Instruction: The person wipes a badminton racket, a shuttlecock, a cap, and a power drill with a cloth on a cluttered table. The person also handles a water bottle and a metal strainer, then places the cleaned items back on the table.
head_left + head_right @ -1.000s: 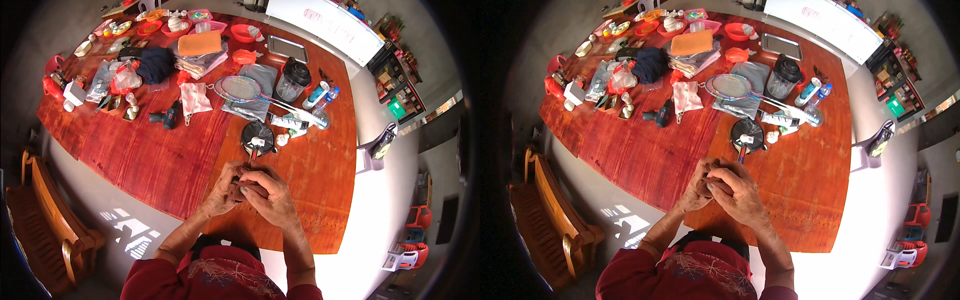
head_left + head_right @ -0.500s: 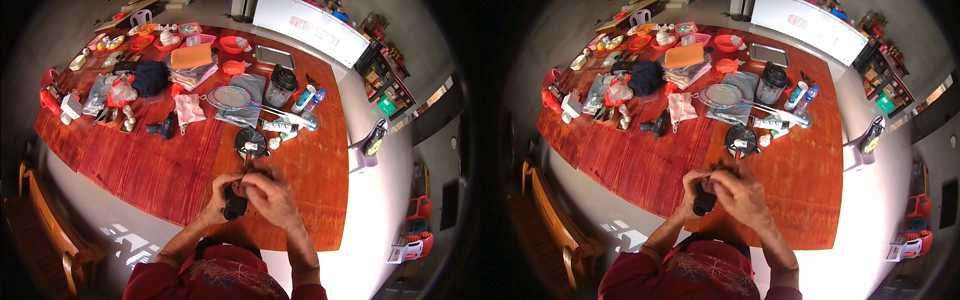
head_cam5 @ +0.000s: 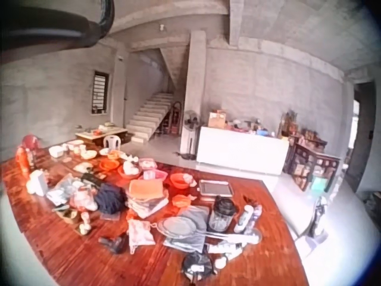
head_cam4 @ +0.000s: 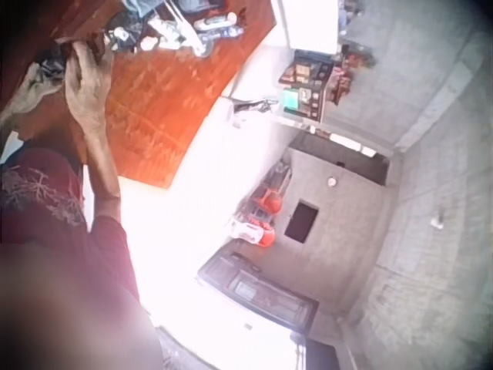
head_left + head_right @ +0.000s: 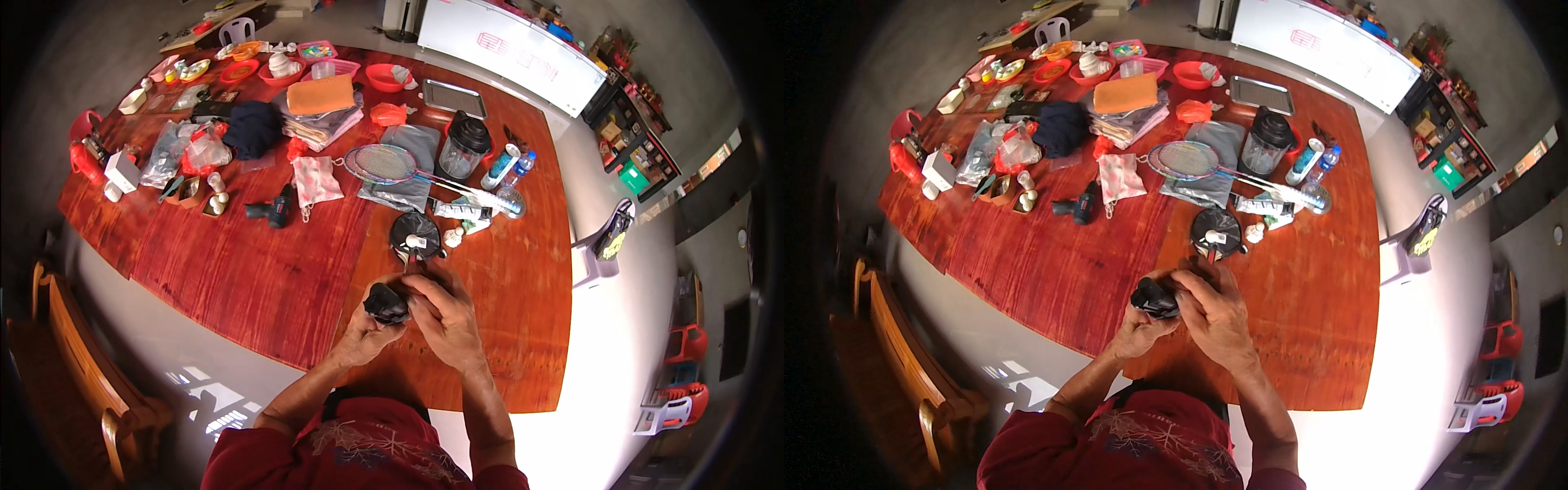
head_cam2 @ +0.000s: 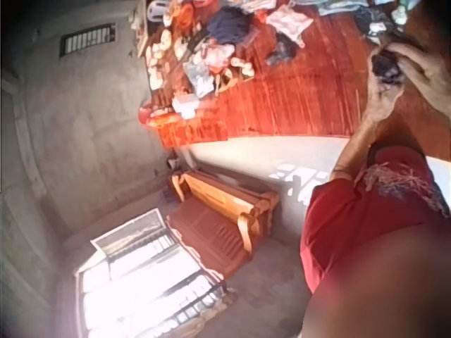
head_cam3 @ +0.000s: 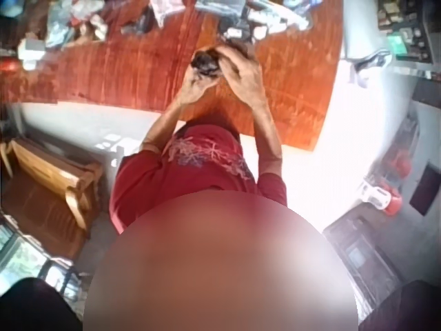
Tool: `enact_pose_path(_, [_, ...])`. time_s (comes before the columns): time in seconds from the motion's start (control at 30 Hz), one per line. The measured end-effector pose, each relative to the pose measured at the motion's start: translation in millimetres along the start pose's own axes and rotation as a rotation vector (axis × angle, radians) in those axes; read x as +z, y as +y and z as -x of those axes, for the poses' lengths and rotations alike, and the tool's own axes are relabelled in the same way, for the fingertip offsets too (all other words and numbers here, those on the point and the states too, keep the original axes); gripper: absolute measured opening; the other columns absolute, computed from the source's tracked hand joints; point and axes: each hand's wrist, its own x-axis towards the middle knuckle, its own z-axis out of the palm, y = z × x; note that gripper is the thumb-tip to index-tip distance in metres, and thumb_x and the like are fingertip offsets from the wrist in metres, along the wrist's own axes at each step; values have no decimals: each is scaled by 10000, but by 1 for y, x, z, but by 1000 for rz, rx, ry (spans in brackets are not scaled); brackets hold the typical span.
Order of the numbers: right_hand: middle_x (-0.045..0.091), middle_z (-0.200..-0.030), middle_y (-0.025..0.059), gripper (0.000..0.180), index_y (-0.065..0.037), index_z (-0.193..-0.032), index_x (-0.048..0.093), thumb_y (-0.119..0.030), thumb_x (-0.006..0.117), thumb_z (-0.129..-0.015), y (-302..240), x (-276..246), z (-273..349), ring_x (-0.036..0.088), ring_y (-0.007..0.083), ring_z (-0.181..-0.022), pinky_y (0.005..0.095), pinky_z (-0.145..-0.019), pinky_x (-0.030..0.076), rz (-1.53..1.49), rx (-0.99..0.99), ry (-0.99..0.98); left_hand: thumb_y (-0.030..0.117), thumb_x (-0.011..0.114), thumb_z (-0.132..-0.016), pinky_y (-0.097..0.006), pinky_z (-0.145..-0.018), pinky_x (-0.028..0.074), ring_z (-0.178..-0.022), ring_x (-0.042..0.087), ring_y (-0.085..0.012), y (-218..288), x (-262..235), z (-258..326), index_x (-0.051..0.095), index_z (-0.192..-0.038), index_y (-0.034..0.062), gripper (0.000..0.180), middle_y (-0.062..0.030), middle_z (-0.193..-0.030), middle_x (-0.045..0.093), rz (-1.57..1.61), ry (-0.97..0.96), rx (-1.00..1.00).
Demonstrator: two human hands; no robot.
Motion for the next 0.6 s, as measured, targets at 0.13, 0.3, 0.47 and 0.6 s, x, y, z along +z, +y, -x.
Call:
enact_pose_path(0.13, [565, -1124, 159, 241, 11, -1076, 594, 29, 589, -836, 3, -4, 23, 622, 261, -995, 320, -823, 513, -293, 169, -10, -86, 558, -776, -251, -884, 390, -1006, 470, -122, 10, 10, 4, 348, -1331, 74, 615, -37, -1117, 455, -205, 29, 27])
enact_pose_path(0.3, [546, -1107, 138, 243, 38, -1085, 566, 77, 567, -845, -29, -22, 16, 627, 218, -1017, 283, -832, 532, -382, 128, 77, -25, 634, -784, -301, -916, 400, -1082, 471, -180, 0, -2, 5, 388, -1266, 64, 548, -85, -1156, 467, -501, 58, 194])
enact_pose_path(0.47, [483, -933, 81, 348, -212, -1022, 671, -128, 751, -694, -48, -1, 14, 554, 243, -821, 358, -648, 504, 348, -158, -8, 76, 660, -778, -374, -887, 416, -1051, 489, -342, 0, 0, -1, 390, -1254, 31, 550, -179, -1120, 477, -697, 88, 311])
enact_pose_path(0.6, [501, -927, 29, 273, -166, -955, 689, -115, 759, -695, -43, -13, 28, 564, 237, -818, 343, -675, 508, 214, -181, -228, 129, 680, -802, -360, -788, 454, -915, 531, -321, 0, -10, 0, 372, -1257, 23, 559, -186, -1057, 494, -644, 171, 178])
